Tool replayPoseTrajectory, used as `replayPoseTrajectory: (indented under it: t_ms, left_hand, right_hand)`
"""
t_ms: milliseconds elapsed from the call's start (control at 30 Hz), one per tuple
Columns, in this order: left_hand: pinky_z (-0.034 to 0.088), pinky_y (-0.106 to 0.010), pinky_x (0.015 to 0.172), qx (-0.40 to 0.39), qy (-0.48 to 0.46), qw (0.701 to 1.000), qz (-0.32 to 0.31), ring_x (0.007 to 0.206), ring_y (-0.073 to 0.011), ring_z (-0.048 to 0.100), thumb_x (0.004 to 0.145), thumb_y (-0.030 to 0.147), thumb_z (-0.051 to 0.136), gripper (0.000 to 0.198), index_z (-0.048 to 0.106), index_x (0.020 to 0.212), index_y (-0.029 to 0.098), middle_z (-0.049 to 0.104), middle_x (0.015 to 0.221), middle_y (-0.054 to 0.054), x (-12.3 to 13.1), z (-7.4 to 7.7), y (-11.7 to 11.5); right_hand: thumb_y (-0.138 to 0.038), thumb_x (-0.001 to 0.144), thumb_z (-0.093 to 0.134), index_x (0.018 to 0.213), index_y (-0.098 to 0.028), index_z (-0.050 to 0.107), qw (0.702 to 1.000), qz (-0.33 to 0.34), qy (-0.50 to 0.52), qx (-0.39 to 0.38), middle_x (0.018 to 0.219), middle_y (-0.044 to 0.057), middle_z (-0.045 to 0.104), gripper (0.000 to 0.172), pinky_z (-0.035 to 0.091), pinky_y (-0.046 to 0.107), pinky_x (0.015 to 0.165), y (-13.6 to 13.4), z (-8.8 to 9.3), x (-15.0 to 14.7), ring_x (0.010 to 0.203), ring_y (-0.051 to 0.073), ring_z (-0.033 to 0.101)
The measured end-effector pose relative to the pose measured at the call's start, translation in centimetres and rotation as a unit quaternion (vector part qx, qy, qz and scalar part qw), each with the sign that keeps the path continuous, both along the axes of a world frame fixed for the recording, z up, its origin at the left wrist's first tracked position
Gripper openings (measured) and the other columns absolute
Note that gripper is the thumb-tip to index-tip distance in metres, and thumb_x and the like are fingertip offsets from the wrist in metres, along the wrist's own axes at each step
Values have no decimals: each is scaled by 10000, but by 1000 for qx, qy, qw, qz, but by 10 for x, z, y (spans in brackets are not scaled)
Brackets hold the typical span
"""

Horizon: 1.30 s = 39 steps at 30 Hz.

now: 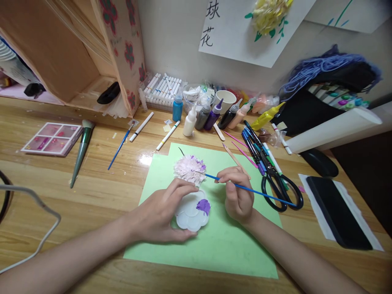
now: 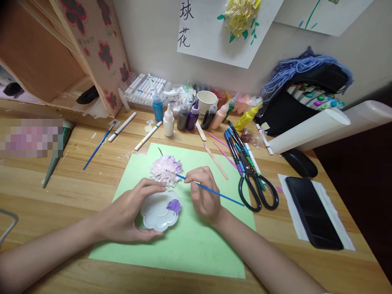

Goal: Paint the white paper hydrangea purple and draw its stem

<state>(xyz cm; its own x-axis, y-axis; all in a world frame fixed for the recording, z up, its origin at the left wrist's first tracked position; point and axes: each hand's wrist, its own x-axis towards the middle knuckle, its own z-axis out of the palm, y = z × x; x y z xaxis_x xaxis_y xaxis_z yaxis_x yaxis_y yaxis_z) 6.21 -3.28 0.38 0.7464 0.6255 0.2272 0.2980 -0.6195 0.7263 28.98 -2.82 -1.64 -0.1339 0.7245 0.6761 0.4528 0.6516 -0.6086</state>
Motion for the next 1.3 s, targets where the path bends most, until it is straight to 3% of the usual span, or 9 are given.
replayPoseTrajectory:
  t_ms: [1300]
  left_hand:
    - [587,-428,851,-3,0,1000,1,1123,-292,587,733,340,758,808,251,1356,256,488,1231,-131,0,0,0]
  right_hand:
    - [-131,913,404,946,-235,549,1000,9,-15,1,804,33,625,182,433,372,692,0,3,0,766,202,573]
